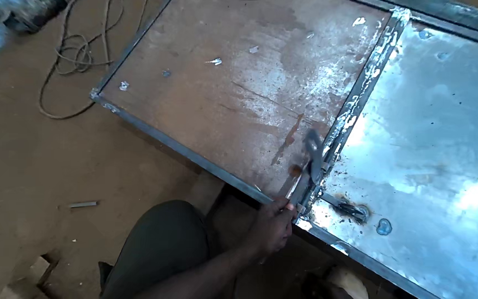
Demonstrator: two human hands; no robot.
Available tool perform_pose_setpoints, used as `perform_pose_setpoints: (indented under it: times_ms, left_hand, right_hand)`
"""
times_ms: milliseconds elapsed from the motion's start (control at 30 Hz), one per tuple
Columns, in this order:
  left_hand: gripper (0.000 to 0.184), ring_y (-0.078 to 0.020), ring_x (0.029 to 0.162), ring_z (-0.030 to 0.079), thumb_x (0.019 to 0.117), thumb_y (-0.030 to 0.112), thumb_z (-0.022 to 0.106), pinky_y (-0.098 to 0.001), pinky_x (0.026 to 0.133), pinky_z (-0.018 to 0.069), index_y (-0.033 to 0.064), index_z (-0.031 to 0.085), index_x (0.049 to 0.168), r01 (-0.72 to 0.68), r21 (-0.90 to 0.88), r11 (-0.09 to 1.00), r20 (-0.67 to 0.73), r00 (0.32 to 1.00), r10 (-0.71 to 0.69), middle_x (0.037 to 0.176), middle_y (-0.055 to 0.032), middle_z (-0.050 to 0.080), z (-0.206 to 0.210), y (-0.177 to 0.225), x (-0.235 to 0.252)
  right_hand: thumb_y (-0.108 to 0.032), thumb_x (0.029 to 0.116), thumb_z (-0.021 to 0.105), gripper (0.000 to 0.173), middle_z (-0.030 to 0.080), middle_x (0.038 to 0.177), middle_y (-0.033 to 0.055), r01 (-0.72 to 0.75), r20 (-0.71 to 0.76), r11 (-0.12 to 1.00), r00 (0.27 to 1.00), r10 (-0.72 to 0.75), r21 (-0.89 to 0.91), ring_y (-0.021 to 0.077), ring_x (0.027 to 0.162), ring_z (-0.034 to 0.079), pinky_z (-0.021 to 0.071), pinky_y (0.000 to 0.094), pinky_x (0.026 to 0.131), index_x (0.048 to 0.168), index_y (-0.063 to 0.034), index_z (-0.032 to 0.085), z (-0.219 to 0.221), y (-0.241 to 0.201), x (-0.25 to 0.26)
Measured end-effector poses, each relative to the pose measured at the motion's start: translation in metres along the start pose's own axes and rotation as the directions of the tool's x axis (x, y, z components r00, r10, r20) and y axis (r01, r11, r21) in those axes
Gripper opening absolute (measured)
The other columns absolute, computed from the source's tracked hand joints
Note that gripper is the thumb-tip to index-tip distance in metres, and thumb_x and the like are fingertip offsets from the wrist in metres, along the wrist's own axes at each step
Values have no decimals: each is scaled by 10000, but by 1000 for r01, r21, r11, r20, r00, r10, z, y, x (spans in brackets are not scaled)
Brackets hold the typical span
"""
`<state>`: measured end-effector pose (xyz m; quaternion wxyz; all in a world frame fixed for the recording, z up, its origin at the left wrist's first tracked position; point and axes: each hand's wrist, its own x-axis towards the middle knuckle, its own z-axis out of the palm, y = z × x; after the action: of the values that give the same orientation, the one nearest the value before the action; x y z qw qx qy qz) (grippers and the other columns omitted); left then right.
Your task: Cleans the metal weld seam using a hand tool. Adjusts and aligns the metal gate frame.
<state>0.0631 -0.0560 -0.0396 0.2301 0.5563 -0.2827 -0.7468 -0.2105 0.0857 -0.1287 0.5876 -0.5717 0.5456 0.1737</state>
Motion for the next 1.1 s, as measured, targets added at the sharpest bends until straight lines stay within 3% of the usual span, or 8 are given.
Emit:
perform_pose_setpoints:
  times_ms: [133, 367, 500, 600, 733, 967, 1033, 1100]
  left_hand:
    - [331, -152, 753, 632, 1098, 368, 438, -388, 720, 555, 157, 688, 1147, -224, 613, 758, 137, 975, 177, 854, -28, 655, -1, -7, -1]
    - [389, -171, 501, 535, 1118, 400, 352, -353, 454, 496, 107, 603, 1067, -285, 507, 813, -209, 875, 437, 649, -36, 535, -1, 4, 1]
    - [418, -248, 735, 636, 1122, 392, 359, -470, 696, 559, 109, 625, 1276, -24, 647, 762, -151, 976, 159, 859, -108, 636, -10, 21, 5]
    - [369, -220, 525, 548, 1120, 399, 361, -390, 458, 492, 99, 576, 1126, -158, 626, 764, -274, 873, 405, 689, -84, 547, -8, 18, 6]
    - [380, -275, 829, 678, 1121, 350, 388, -501, 746, 575, 96, 654, 1214, -19, 729, 684, -185, 957, 224, 926, -126, 674, -11, 32, 11]
    - [351, -262, 786, 667, 1117, 347, 403, -484, 703, 573, 97, 649, 1137, -31, 734, 678, -208, 940, 269, 879, -112, 654, -13, 33, 12]
    - [337, -252, 658, 627, 1120, 342, 406, -458, 579, 541, 81, 619, 1107, -79, 685, 724, -282, 888, 363, 774, -108, 607, -10, 34, 13]
    - [357, -272, 778, 683, 1116, 349, 412, -490, 682, 593, 80, 635, 1187, -21, 685, 728, -203, 954, 219, 904, -133, 665, 0, 25, 4]
  right_hand:
    - [-351, 1045, 536, 334, 735, 1017, 140, 1, -20, 1000, 1000, -1, 18, 317, 950, 720, 566, 586, 870, 1212, -101, 681, -1, -2, 0]
    - [-375, 1044, 531, 363, 736, 1018, 134, -35, -14, 999, 999, 36, 14, 313, 949, 716, 557, 589, 878, 1236, -104, 679, 2, 4, -6]
    - [-364, 1040, 534, 368, 735, 1033, 159, -35, -7, 999, 999, 35, -3, 334, 975, 717, 555, 604, 895, 1214, -75, 683, 2, 6, -4]
    - [-363, 1045, 528, 355, 733, 1015, 147, -19, -2, 1000, 1000, 19, -18, 318, 959, 715, 558, 584, 887, 1205, -91, 689, 1, 1, -3]
    - [-362, 1043, 527, 352, 730, 993, 143, -11, 21, 1000, 1000, 11, -3, 318, 936, 716, 562, 585, 874, 1219, -96, 675, -4, -6, -1]
    - [-369, 1044, 528, 370, 733, 1048, 149, -15, 28, 1000, 1000, 15, -6, 319, 978, 715, 556, 594, 900, 1251, -98, 671, -2, -5, 0]
    - [-376, 1039, 529, 378, 736, 1035, 137, -35, 28, 999, 999, 36, -30, 311, 966, 717, 561, 587, 894, 1263, -108, 672, -1, -3, 0]
    - [-386, 1038, 536, 381, 734, 1040, 139, -58, 74, 998, 995, 60, -32, 316, 974, 715, 558, 590, 897, 1270, -114, 667, 5, -4, -4]
